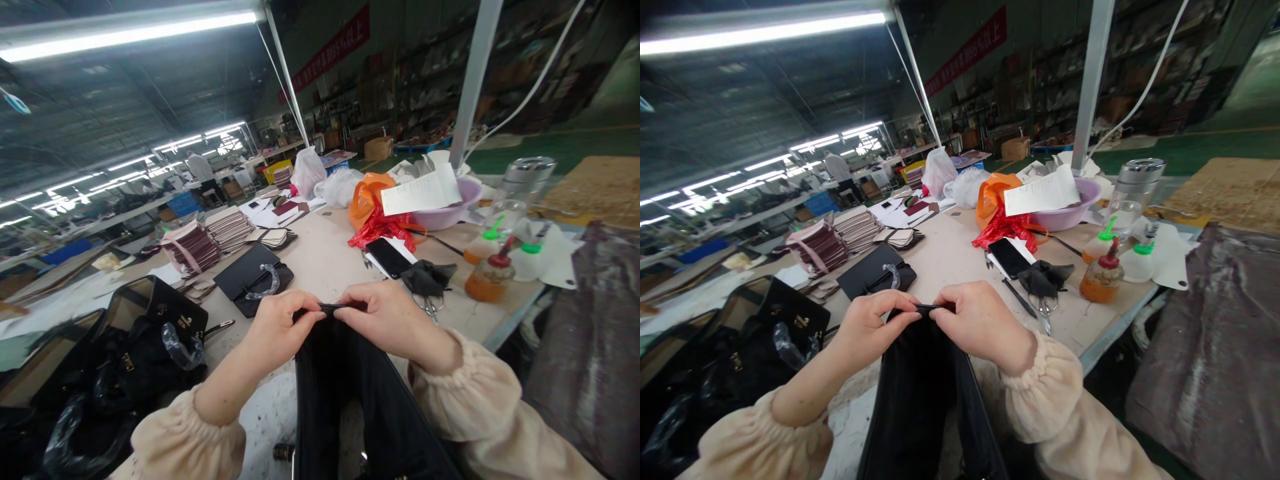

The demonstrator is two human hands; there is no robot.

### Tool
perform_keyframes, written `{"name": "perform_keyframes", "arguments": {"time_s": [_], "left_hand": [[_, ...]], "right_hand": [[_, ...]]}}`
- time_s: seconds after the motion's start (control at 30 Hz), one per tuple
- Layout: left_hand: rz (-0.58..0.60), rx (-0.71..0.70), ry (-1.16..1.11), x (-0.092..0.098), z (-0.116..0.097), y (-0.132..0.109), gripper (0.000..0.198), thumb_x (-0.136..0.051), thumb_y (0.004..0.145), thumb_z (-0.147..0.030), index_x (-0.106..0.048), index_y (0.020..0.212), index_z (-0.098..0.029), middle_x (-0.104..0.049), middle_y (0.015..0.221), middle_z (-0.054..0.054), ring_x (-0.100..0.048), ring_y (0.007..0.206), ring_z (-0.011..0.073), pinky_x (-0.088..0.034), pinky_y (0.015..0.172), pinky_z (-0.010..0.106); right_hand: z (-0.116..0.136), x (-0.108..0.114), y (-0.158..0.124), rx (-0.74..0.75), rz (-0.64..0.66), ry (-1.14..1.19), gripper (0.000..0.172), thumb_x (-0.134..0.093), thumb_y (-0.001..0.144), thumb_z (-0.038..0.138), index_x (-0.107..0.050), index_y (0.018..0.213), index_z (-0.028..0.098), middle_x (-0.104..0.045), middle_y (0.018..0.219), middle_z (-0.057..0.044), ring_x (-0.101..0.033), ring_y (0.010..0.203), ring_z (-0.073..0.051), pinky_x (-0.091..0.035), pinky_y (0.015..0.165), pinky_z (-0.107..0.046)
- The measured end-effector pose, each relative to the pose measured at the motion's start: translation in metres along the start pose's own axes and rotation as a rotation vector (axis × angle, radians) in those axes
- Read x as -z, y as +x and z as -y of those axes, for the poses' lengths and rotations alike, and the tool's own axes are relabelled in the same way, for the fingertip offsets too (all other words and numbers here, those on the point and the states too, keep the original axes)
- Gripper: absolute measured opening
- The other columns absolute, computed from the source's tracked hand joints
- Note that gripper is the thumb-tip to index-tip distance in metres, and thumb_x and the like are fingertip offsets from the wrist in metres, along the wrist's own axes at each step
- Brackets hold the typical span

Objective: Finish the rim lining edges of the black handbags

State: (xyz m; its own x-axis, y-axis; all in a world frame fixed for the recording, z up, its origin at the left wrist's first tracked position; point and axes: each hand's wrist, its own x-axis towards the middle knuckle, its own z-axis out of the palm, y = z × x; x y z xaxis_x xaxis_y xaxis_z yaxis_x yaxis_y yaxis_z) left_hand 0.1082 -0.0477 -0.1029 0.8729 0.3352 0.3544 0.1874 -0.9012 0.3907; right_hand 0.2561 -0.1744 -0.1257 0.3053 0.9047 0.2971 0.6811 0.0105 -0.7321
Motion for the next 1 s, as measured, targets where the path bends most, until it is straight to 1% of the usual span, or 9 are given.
{"name": "perform_keyframes", "arguments": {"time_s": [0.13,0.4,0.53,0.83,0.9,1.0], "left_hand": [[0.009,0.028,0.036,0.0007,-0.0022,0.0003,0.005,-0.062,0.076,-0.021,-0.064,0.072,-0.018,-0.07,0.076,0.0,-0.064,0.07,0.0119,-0.046,0.066,0.021],[-0.001,0.051,0.061,-0.0028,-0.0049,0.0021,0.007,-0.061,0.077,-0.023,-0.063,0.071,-0.019,-0.069,0.076,-0.001,-0.063,0.069,0.012,-0.046,0.066,0.022],[-0.003,0.038,0.058,-0.0032,-0.0056,0.0026,0.008,-0.061,0.077,-0.023,-0.063,0.071,-0.018,-0.069,0.076,0.0,-0.063,0.07,0.0122,-0.046,0.067,0.023],[0.036,0.048,0.1,-0.0026,-0.006,0.0018,0.009,-0.057,0.08,-0.023,-0.06,0.074,-0.018,-0.067,0.074,-0.001,-0.061,0.067,0.0123,-0.044,0.063,0.023],[0.047,0.056,0.109,-0.0026,-0.0063,0.0018,0.009,-0.057,0.08,-0.024,-0.06,0.074,-0.018,-0.067,0.074,-0.001,-0.061,0.068,0.0123,-0.044,0.063,0.023],[0.057,0.049,0.109,-0.0027,-0.0067,0.0018,0.009,-0.056,0.081,-0.024,-0.06,0.074,-0.019,-0.067,0.076,-0.001,-0.061,0.07,0.0125,-0.043,0.064,0.023]], "right_hand": [[-0.0001,0.0006,0.0004,-0.017,0.002,-0.008,0.014,-0.056,0.079,0.025,-0.07,0.077,0.023,-0.066,0.066,0.004,-0.056,0.061,-0.009,-0.034,0.056,-0.021],[-0.0016,0.0025,-0.0007,-0.015,0.004,0.005,0.015,-0.056,0.08,0.026,-0.07,0.078,0.022,-0.067,0.067,0.003,-0.057,0.061,-0.009,-0.035,0.056,-0.021],[-0.0017,0.0042,-0.0009,-0.016,0.014,0.012,0.015,-0.056,0.08,0.026,-0.07,0.079,0.022,-0.067,0.068,0.002,-0.057,0.062,-0.01,-0.036,0.057,-0.022],[-0.004,0.0039,-0.0002,-0.006,0.02,0.012,0.016,-0.056,0.08,0.026,-0.071,0.082,0.022,-0.068,0.069,0.001,-0.058,0.063,-0.012,-0.037,0.058,-0.022],[-0.005,0.0044,-0.0006,-0.013,0.033,0.024,0.016,-0.056,0.08,0.027,-0.071,0.082,0.022,-0.067,0.069,0.002,-0.058,0.062,-0.012,-0.038,0.058,-0.022],[-0.0078,0.0054,-0.0014,-0.023,0.087,0.095,0.016,-0.058,0.079,0.029,-0.07,0.085,0.022,-0.068,0.071,0.001,-0.059,0.063,-0.012,-0.039,0.058,-0.022]]}}
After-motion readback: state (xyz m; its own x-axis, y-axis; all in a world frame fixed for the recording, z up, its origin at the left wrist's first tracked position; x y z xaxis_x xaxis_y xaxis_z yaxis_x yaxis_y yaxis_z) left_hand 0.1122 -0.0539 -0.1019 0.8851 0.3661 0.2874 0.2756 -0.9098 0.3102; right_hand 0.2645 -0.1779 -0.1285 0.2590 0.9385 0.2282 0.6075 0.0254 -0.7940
